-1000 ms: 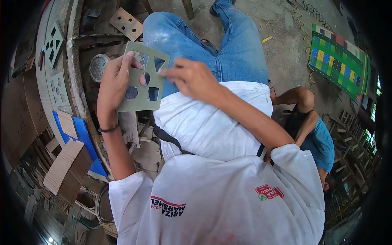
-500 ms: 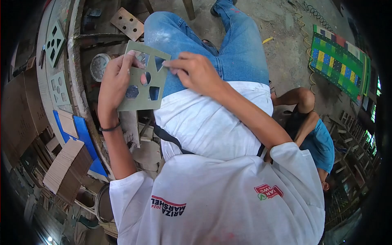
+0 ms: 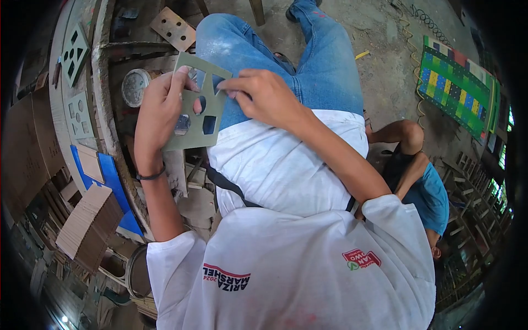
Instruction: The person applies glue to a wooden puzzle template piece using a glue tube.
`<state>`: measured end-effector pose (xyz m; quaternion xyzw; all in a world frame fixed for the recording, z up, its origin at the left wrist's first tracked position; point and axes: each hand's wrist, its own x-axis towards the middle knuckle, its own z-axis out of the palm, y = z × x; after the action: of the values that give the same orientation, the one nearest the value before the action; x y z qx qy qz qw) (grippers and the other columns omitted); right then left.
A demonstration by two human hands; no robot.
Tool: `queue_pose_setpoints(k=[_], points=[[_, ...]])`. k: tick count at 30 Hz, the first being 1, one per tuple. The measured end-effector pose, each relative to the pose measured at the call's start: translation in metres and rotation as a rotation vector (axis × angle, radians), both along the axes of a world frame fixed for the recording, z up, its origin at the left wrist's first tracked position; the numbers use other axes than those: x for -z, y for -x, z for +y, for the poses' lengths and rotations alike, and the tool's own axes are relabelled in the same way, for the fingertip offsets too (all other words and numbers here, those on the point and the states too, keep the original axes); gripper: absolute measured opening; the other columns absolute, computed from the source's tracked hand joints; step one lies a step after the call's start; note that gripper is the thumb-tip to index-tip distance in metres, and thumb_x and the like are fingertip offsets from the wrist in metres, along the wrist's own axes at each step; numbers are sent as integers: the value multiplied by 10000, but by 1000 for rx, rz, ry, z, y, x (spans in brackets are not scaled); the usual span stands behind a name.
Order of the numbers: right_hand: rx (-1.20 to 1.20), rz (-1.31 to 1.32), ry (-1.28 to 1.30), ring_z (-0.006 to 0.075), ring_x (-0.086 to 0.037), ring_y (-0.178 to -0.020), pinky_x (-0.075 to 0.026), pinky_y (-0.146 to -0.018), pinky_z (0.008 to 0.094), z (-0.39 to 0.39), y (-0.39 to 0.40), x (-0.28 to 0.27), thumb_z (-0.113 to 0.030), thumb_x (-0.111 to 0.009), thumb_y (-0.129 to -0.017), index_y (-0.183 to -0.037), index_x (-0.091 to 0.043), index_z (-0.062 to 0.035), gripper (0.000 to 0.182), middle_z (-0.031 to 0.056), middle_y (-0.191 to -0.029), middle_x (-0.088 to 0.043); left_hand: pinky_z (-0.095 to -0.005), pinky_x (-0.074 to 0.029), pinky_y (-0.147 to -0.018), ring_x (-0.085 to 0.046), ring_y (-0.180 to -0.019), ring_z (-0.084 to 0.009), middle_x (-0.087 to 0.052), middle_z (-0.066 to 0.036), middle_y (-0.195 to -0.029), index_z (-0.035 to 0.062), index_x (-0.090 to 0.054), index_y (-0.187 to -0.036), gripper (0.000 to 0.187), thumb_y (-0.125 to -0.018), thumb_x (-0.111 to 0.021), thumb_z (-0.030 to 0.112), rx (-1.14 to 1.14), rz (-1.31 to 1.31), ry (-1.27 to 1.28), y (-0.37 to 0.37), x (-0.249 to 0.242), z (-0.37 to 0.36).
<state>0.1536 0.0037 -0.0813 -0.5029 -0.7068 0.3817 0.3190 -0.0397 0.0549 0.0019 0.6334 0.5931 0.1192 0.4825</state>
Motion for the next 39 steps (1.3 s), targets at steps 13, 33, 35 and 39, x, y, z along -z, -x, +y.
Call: queue_pose_setpoints(k=[13, 33, 35, 39], points=[[-31, -89, -8, 352, -647, -745, -527, -683, 443, 3, -9, 0, -50, -589, -771, -979, -736, -90, 258, 156, -809, -653, -309, -431, -565, -561, -527, -150, -584, -102, -573, -52, -606, -788, 417, -992, -461, 281, 70, 110, -76, -21, -14, -6], [116, 504, 349, 89, -638, -890, -503, -781, 213, -27, -33, -42, -8, -652, -838, -1111, -690, -40, 278, 50, -1039, -705, -256, -460, -710, -594, -723, -127, -654, -82, -753, -61, -652, -892, 451, -1028, -389, 279, -177, -211, -142, -4, -45, -27], [153, 528, 307, 87, -637, -886, -501, -780, 211, -26, -36, -49, -6, -658, -835, -1094, -694, -32, 263, 52, -1018, -708, -255, -465, -774, -609, -805, -134, -675, -92, -875, -63, -671, -961, 434, -1030, -399, 268, -248, -247, -226, -3, -42, -29], [210, 523, 207, 78, -635, -866, -495, -769, 204, -24, -42, -52, 3, -671, -829, -1034, -707, -13, 208, 62, -987, -715, -256, -452, -842, -601, -887, -126, -673, -83, -945, -50, -672, -976, 344, -1011, -463, 220, -320, -248, -296, -18, -29, -35]])
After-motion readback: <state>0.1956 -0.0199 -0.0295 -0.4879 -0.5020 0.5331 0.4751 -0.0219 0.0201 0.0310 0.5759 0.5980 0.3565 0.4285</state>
